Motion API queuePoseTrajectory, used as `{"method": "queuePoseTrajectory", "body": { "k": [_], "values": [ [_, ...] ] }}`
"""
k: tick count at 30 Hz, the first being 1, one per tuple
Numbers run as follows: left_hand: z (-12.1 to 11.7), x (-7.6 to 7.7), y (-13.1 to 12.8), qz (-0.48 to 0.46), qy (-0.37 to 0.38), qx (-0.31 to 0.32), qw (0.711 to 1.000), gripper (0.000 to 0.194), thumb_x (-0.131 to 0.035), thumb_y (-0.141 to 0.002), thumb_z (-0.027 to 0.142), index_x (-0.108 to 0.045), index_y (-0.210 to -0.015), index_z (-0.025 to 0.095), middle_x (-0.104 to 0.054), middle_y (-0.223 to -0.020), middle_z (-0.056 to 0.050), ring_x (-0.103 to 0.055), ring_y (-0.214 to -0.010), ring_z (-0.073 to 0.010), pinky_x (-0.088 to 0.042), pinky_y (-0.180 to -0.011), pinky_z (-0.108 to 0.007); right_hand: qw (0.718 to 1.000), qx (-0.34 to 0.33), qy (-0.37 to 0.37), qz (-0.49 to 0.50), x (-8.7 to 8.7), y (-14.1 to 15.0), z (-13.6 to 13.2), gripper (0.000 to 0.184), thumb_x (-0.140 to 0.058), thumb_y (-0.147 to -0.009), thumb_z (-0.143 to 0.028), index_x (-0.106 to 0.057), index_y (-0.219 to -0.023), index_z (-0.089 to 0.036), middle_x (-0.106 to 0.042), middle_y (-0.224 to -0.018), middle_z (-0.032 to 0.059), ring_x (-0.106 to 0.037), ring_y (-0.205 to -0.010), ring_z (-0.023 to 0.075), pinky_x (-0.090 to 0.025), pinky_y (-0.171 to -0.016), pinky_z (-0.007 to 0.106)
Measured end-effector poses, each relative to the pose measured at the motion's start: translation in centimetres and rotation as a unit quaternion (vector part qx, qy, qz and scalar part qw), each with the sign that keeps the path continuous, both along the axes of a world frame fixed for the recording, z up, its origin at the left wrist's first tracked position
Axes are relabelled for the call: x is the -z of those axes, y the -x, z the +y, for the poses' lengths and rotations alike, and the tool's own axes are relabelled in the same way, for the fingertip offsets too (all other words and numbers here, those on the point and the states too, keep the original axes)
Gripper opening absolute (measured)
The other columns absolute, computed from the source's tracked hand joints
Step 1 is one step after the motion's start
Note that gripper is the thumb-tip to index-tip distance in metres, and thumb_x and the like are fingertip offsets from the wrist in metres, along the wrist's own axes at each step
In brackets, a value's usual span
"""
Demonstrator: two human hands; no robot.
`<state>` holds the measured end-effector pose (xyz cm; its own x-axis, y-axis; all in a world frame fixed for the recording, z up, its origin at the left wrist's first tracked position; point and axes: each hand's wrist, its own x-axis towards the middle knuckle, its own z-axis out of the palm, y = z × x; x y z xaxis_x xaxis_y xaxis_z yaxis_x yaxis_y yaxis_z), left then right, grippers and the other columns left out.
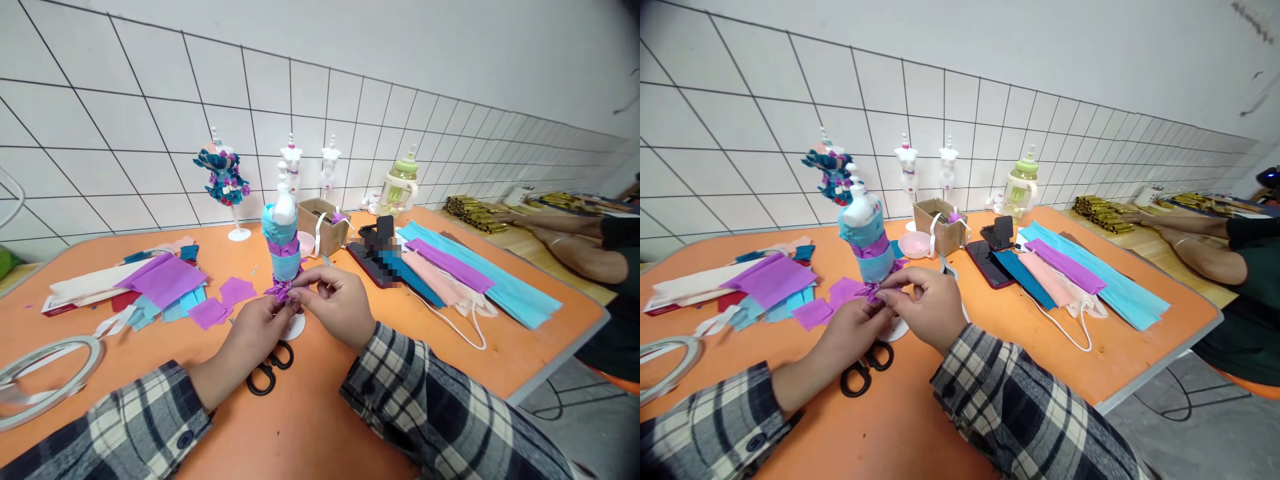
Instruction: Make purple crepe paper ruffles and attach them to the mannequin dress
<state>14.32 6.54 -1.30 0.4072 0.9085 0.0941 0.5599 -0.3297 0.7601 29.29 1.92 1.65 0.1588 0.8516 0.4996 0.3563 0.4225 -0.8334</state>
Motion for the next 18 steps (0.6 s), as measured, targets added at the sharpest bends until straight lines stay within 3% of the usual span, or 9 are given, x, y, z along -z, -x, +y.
{"method": "queuePoseTrajectory", "body": {
  "k": [7,18],
  "values": [
    [-0.07,-0.03,0.09,-0.008,0.008,0.005,1.000,0.040,-0.045,-0.082,0.048,-0.050,-0.055,0.020,-0.047,-0.048,0.003,-0.044,-0.044,-0.0122,-0.029,-0.039,-0.020,1.000,0.002,0.000,0.005,-0.05,-0.02,-0.05,0.007,-0.072,-0.077,-0.027,-0.075,-0.080,-0.021,-0.059,-0.060,-0.0039,-0.033,-0.047,0.0079,-0.025,-0.045,0.024],
    [0.29,0.30,0.36,-0.010,-0.006,0.020,1.000,0.038,-0.045,-0.083,0.047,-0.046,-0.056,0.020,-0.046,-0.051,0.003,-0.044,-0.049,-0.0134,-0.029,-0.046,-0.023,0.999,0.017,-0.003,-0.044,0.15,-0.15,0.04,0.006,-0.072,-0.078,-0.026,-0.075,-0.081,-0.022,-0.062,-0.062,-0.0032,-0.039,-0.050,0.0091,-0.031,-0.050,0.024]
  ]
}}
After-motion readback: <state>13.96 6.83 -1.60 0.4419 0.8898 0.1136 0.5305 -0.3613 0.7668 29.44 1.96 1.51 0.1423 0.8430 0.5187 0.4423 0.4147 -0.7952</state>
